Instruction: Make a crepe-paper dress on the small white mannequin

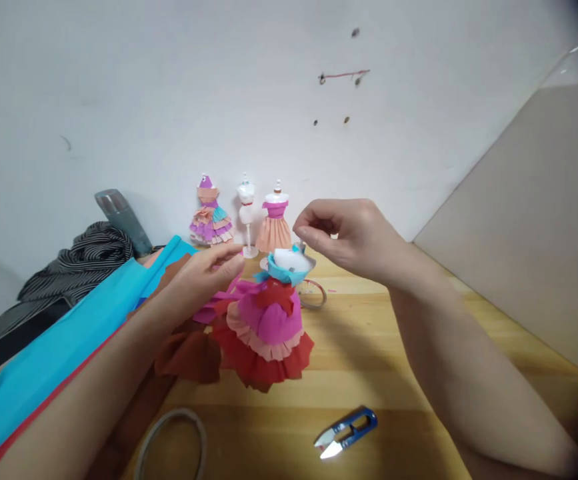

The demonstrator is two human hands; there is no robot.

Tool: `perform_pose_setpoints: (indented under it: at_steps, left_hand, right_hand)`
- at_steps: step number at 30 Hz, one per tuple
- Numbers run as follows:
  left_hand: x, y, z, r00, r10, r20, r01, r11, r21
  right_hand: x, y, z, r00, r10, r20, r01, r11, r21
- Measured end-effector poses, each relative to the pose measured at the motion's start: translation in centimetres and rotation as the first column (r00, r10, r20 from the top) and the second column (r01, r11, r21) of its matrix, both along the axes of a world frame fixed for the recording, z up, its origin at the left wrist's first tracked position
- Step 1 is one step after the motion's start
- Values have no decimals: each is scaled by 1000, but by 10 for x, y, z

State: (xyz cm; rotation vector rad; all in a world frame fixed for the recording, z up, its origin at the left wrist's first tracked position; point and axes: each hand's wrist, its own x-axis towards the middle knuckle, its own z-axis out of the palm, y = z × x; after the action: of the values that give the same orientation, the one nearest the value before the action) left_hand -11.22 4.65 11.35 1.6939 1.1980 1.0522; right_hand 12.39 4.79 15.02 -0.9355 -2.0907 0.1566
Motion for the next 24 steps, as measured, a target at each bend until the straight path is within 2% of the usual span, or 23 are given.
perform_pose_setpoints:
  at_steps: [3,5,8,11,13,18,21,24]
  left_hand:
    - [-9,-5,-16,989,75,-131,-71,997,34]
    - [-15,-6,-33,983,85,-160,-90,996,-23]
    - [-19,-8,-62,996,74,-55,-85,964,-252]
    - [-14,-15,-83,988,134,80,-95,922,-376]
    - [-7,-23,-91,975,164,150,-79,885,-460]
    - [13,-33,-104,932,100,348,168,732,-660]
    - [20,-29,-112,898,189,396,186,654,-733]
    - [26,-25,-117,818,305,488,234,599,-766]
  right_hand:
    - [-3,-2,4,994,9,109,-28,983,182]
    - [-5,-3,5,989,20,145,-58,963,261]
    - [-9,-2,5,987,8,160,-63,939,338]
    - [-13,-1,-3,991,2,133,-51,929,367]
    - [-15,-2,-12,997,8,77,-35,932,360]
    - [-17,0,-31,997,-36,-63,56,938,342]
    - [-18,5,-36,993,-69,-98,99,937,336]
    - [-18,8,-40,987,-78,-141,118,944,308]
